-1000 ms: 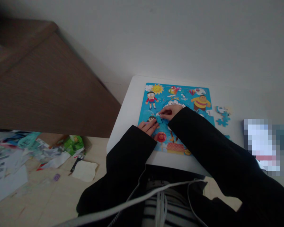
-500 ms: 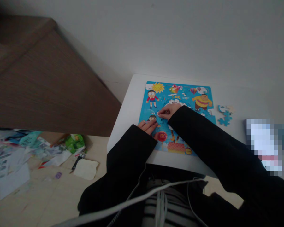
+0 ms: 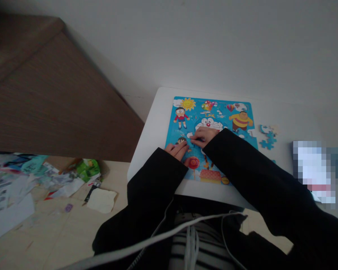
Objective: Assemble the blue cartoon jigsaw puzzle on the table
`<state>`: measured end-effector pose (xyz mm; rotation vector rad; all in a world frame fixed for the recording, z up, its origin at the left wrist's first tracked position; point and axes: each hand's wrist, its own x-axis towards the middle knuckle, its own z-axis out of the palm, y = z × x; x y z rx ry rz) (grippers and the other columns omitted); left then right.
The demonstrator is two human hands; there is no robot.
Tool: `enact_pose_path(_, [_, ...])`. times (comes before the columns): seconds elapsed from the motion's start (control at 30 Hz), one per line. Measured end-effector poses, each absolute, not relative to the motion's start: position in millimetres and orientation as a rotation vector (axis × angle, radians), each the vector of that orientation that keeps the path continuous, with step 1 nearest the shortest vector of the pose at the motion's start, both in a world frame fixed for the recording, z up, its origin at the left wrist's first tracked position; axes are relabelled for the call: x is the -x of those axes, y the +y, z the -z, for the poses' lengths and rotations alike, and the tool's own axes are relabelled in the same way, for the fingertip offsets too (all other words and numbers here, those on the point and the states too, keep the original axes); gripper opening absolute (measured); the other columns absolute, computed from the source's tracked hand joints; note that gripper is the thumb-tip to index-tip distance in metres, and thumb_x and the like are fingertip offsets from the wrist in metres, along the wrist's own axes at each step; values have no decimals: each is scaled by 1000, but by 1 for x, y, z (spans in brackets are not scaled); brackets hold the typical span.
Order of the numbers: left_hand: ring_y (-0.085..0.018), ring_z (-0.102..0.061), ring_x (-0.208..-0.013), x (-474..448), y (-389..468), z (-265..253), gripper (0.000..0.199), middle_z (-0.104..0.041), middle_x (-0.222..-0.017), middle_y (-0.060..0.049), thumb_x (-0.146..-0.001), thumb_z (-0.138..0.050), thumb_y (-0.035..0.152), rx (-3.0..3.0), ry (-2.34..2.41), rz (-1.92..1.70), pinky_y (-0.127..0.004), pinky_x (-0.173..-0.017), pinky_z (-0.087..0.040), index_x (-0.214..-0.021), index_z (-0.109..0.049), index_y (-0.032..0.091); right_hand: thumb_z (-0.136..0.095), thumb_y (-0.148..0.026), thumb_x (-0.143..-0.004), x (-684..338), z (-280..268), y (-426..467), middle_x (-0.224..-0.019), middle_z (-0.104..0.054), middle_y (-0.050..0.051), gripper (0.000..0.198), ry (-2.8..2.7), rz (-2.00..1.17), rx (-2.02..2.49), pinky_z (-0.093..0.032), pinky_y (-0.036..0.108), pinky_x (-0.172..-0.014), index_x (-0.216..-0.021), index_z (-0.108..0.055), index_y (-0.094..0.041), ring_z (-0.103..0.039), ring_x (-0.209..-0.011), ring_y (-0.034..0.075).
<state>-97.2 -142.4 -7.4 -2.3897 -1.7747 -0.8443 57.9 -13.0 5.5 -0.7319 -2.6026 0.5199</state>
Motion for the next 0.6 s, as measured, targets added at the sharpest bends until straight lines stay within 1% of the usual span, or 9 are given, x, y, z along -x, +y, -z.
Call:
enact_pose_path(0.13, [-19,-50,-73,96,-141,2,38,-55,-125,-4,-81,-49,42,2399,-1868,647,-31,-62,-41,-106,-60,15,-56,-26,-78,-58,-1,-14,-66,-58,4,18,-2677,-357,587,-39,23,-55,-72,-70,-17,-49,-58,10])
enact_pose_path(0.23, [-18,-48,-70,96,-140,0,36,-56,-123,-4,-79,-50,42,2399,-1878,619,-30,-61,-40,-104,-60,17,-50,-28,-83,-60,-1,-24,-70,-58,5,25,-2711,-159,616,-38,26,-58,-75,-70,-17,-45,-59,11])
enact_pose_path(0.3, [-17,-49,-71,96,-140,1,35,-55,-124,-4,-80,-50,41,2408,-1875,626,-31,-62,-39,-103,-61,17,-48,-31,-83,-64,1,-31,-75,-58,7,26,-2689,-77,625,-38,27,-60,-83,-70,-17,-45,-62,13])
enact_pose_path(0.4, [-16,-49,-71,97,-139,5,33,-54,-125,-2,-80,-49,41,2405,-1872,631,-30,-62,-38,-101,-61,18,-48,-32,-84,-73,5,-40,-81,-60,7,27,-2590,-49,602,-40,28,-63,-92,-69,-16,-47,-68,15])
enact_pose_path(0.5, [-15,-47,-69,97,-138,5,32,-55,-124,0,-80,-49,40,2376,-1861,616,-29,-62,-39,-100,-62,18,-47,-27,-85,-79,5,-44,-84,-61,7,26,-2505,-92,591,-42,26,-68,-91,-69,-16,-48,-73,14])
enact_pose_path(0.6, [-16,-47,-68,97,-138,3,33,-55,-125,-1,-81,-48,40,2381,-1821,590,-29,-61,-39,-102,-61,18,-46,-22,-85,-77,1,-47,-84,-63,8,25,-2524,-23,596,-43,28,-69,-89,-69,-13,-49,-75,15])
